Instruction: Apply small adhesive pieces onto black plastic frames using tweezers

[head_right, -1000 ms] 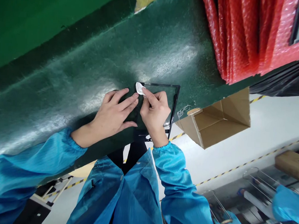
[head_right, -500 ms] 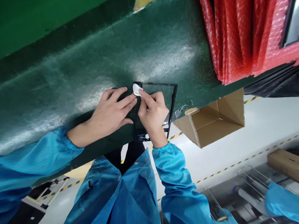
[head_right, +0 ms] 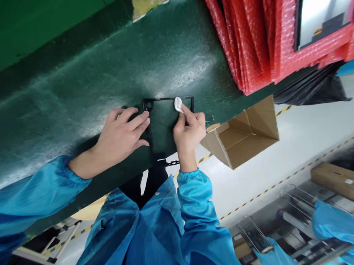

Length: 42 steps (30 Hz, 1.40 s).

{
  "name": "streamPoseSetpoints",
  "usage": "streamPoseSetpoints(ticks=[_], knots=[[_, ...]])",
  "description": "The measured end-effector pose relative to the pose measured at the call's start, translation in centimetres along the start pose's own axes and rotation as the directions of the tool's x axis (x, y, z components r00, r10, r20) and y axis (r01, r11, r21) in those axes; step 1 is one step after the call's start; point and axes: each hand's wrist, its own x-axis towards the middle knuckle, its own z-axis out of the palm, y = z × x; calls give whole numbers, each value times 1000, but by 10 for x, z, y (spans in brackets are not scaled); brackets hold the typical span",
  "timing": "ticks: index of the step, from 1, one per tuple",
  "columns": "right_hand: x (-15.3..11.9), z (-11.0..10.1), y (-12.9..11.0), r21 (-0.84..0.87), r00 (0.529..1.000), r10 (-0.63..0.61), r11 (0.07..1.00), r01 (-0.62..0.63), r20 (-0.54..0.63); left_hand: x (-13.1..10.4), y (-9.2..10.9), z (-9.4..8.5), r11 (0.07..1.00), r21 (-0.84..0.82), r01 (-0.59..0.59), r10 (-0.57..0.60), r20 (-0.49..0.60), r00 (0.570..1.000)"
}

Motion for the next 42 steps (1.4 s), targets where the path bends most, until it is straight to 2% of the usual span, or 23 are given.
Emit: streamPoseSetpoints(ticks=[3,7,11,17,20,24,27,30,36,42], knots=[[6,-3,11,-1,998,47,999,-48,-40,-1,0,1,1000,6,-2,2,-7,1000],[4,0,4,2,996,87,996,-87,-24,-7,1,7,997,-11,-78,77,-46,996],[-5,5,-16,40,995,4,999,-9,104,-15,-2,16,968,-54,-244,243,-33,970],[-8,-5,-25,11,949,-129,991,131,288,-23,-11,23,955,-100,-279,279,-13,960],[-4,-9,-21,0,933,-156,986,165,324,-31,-8,29,968,-92,-235,228,-83,970],[2,-6,-16,7,938,-184,982,190,294,-43,2,39,995,-68,-72,57,-200,978],[2,-3,-15,12,944,-200,979,204,261,-45,8,41,999,-32,36,-44,-271,962],[-7,-4,-18,40,943,-232,973,229,237,-42,10,38,999,-11,47,-48,-304,952],[-30,-8,-24,54,900,-266,963,264,346,-40,10,37,998,-36,46,-55,-289,956],[-20,-1,-18,40,947,-234,972,231,221,-43,11,40,998,-40,58,-67,-282,957]])
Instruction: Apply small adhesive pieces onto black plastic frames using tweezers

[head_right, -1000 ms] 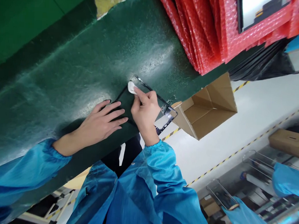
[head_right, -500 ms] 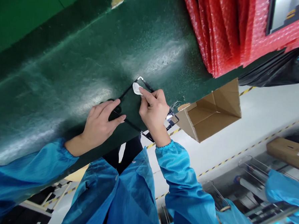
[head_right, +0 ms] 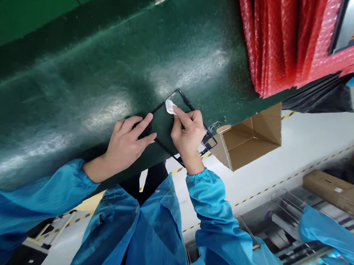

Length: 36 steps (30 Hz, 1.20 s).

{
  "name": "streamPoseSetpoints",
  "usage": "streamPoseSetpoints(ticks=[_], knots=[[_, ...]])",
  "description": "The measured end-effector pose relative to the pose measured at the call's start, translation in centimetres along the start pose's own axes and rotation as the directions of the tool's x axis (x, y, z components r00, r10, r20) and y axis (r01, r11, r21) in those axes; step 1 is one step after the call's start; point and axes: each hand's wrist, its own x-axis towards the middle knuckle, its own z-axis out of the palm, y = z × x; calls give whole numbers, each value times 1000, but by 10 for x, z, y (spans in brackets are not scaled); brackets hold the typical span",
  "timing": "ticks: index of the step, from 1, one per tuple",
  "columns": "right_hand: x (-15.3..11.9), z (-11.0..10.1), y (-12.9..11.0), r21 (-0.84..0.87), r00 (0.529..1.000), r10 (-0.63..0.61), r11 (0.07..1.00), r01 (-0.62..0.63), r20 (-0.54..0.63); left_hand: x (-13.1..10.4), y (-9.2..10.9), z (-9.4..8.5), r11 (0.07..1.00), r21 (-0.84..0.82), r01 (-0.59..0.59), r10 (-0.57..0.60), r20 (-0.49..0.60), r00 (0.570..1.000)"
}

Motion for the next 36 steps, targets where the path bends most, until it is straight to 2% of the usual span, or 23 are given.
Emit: streamPoseSetpoints(ticks=[5,11,16,20,25,30,36], knots=[[-8,1,-3,51,998,-55,997,53,38,1,1,3,1000,7,6,-5,-51,999],[-4,4,8,13,999,-2,1000,2,-41,2,3,3,1000,10,0,0,-66,998],[-12,5,11,108,991,-93,989,103,-96,3,4,0,1000,11,6,-5,-57,998],[-9,7,12,112,988,-147,982,151,-48,3,4,0,1000,7,16,-16,-45,999],[-4,10,10,117,991,-105,986,115,-86,3,5,0,1000,-1,16,-16,-50,999],[-8,7,9,100,989,-147,984,148,-22,4,5,-1,1000,5,14,-14,-58,998],[-2,8,11,111,990,-111,986,120,-86,5,5,-1,1000,7,19,-18,-61,998]])
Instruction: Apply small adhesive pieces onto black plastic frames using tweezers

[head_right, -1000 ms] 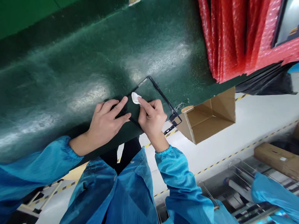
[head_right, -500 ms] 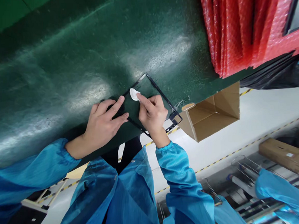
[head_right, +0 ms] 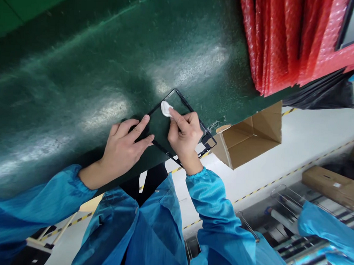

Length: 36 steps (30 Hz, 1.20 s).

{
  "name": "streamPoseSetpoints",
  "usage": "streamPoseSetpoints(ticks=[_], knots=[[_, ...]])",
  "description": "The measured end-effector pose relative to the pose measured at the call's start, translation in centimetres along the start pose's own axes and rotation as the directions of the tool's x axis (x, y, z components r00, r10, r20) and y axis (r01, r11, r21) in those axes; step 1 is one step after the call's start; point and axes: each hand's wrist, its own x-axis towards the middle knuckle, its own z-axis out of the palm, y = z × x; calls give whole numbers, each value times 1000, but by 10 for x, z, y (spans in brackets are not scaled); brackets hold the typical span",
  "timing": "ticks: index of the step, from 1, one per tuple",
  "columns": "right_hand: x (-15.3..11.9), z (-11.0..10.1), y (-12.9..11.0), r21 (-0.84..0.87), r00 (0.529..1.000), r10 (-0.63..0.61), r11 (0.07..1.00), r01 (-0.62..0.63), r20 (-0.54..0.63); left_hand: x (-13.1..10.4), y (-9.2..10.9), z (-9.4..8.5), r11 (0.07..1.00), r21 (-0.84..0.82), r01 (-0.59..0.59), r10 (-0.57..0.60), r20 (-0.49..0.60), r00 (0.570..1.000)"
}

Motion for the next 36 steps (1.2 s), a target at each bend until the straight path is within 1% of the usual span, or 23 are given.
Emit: streamPoseSetpoints(ticks=[3,8,11,13,16,17,20,24,28,32,36], knots=[[0,-1,0,5,998,-41,999,41,54,0,0,0,1000,-8,-1,1,1,1000],[2,-2,1,-10,1000,-29,1000,29,11,0,-1,0,1000,-5,0,0,5,1000],[-1,-1,-1,-8,997,-34,999,35,66,-1,0,0,1000,0,7,-7,13,1000],[-2,0,-1,-2,997,-36,999,36,62,-1,0,0,1000,4,3,-3,17,1000],[-4,1,-1,8,1000,-18,1000,18,13,-2,0,0,1000,8,6,-7,21,1000],[-4,1,-1,7,1000,-12,1000,12,20,-3,-1,1,1000,7,9,-9,26,1000],[-4,0,0,-24,996,20,1000,-18,86,-4,-2,1,1000,-3,14,-14,47,999],[-2,1,3,-62,996,62,996,-58,58,-5,-2,2,1000,-18,17,-15,71,997],[-3,1,5,-79,992,20,997,-10,122,-5,-2,1,999,-29,26,-24,79,997],[0,1,4,-76,997,27,997,-22,71,-4,-2,1,1000,-19,13,-12,74,997],[3,0,4,-36,996,-21,999,25,88,-4,-2,3,1000,-18,9,-8,61,998]])
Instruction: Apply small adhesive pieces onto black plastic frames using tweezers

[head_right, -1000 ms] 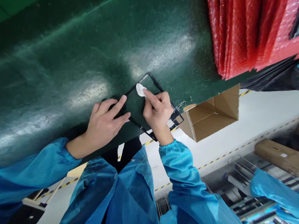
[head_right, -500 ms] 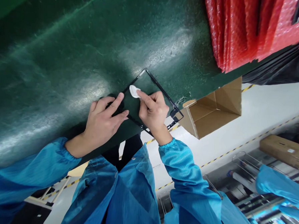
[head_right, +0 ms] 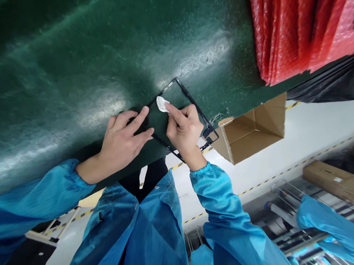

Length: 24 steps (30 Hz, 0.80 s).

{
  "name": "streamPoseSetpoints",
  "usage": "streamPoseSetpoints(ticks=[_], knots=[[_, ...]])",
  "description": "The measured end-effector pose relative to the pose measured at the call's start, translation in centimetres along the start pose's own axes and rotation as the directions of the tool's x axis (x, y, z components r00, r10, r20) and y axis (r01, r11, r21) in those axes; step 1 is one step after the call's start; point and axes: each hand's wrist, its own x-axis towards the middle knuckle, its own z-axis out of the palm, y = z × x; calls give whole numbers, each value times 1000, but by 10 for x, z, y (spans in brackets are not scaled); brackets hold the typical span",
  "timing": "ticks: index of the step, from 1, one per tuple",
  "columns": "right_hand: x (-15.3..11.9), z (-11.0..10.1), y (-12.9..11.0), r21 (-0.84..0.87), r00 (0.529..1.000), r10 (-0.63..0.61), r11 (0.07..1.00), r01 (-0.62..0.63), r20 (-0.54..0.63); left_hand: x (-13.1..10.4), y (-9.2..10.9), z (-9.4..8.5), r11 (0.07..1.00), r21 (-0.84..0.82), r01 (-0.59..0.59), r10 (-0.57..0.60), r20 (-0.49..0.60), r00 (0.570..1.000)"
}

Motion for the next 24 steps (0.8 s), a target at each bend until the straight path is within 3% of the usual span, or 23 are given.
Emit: streamPoseSetpoints(ticks=[13,17,21,24], knots=[[0,-2,-4,-102,1000,-7,995,5,-19,0,1,-1,999,-38,25,-24,30,999],[-1,-3,-7,-83,999,0,997,3,36,0,1,-1,999,-34,20,-19,18,1000],[-2,-1,-6,-47,1000,9,999,-9,-17,1,1,-1,1000,-16,2,-2,-6,1000],[-4,0,-5,-27,999,32,999,-31,37,1,1,-2,1000,-21,9,-9,9,1000]])
